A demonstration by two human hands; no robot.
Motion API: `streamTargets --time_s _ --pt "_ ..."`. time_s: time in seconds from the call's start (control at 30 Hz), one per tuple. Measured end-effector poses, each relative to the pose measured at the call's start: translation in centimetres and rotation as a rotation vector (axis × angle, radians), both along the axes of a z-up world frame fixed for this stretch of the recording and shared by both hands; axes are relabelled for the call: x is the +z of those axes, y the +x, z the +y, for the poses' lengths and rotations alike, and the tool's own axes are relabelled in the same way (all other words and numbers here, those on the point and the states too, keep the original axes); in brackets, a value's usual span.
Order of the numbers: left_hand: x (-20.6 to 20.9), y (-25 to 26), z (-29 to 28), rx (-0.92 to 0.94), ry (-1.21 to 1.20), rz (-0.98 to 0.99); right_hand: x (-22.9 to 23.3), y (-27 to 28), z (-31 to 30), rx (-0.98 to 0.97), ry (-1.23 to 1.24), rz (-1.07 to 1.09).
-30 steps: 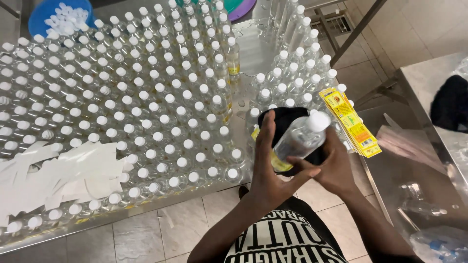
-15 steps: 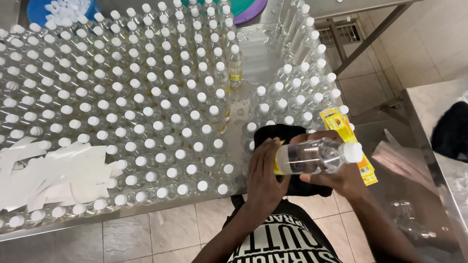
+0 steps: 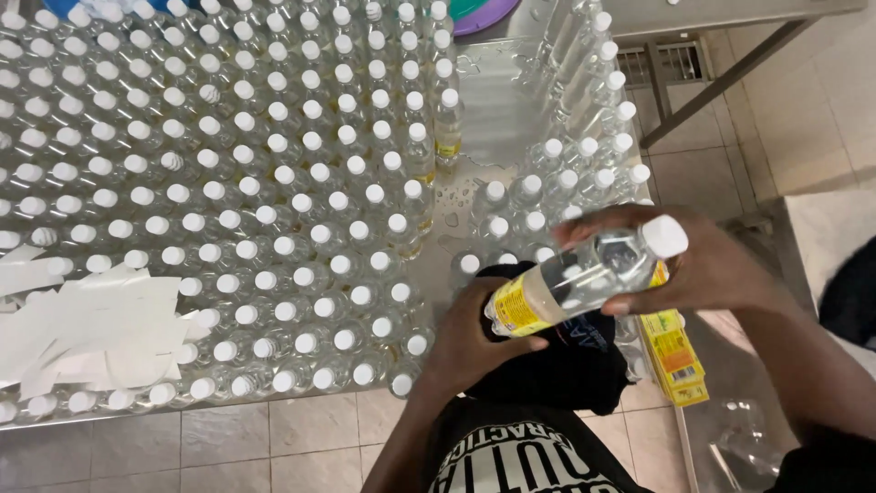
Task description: Manually applying adhesive labels to plastic water bottles at a production table.
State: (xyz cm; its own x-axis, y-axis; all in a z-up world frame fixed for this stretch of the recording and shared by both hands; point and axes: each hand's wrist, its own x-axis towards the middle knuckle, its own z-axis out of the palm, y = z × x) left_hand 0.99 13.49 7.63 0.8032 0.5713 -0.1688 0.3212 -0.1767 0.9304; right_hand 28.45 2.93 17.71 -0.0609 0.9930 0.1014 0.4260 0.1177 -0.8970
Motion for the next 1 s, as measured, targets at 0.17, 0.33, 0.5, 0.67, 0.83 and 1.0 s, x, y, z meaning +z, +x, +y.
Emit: streamTargets --time_s 0.17,0.33,0.5,0.67,0.83,1.0 --pt "-1.7 -4.7 2.6 0.192 0.043 0.147 4.0 2.3 8.2 -0.44 -0.577 -0.206" --pt "-0.7 -8.7 0.6 0.61 -0.101 -0.027 -4.9 4.9 17.0 -0.106 0.028 -0.524" --pt "-3.1 -11.4 -2.3 0.716 -0.059 0.013 -21.8 8.7 24.5 0.0 0.166 -0.646" --pt "-7.4 -13.8 -3.3 0.788 0.038 -0.062 -28.1 8.2 26.7 0.029 0.123 -0.664" --pt "-8.6 -14.1 -3.0 0.807 0.095 -0.08 -29.0 7.6 27.4 0.164 0.268 -0.815" --pt "-9.4 -13.0 -2.2 0.788 0.115 -0.127 -28.4 7.6 28.0 0.145 0.386 -0.998"
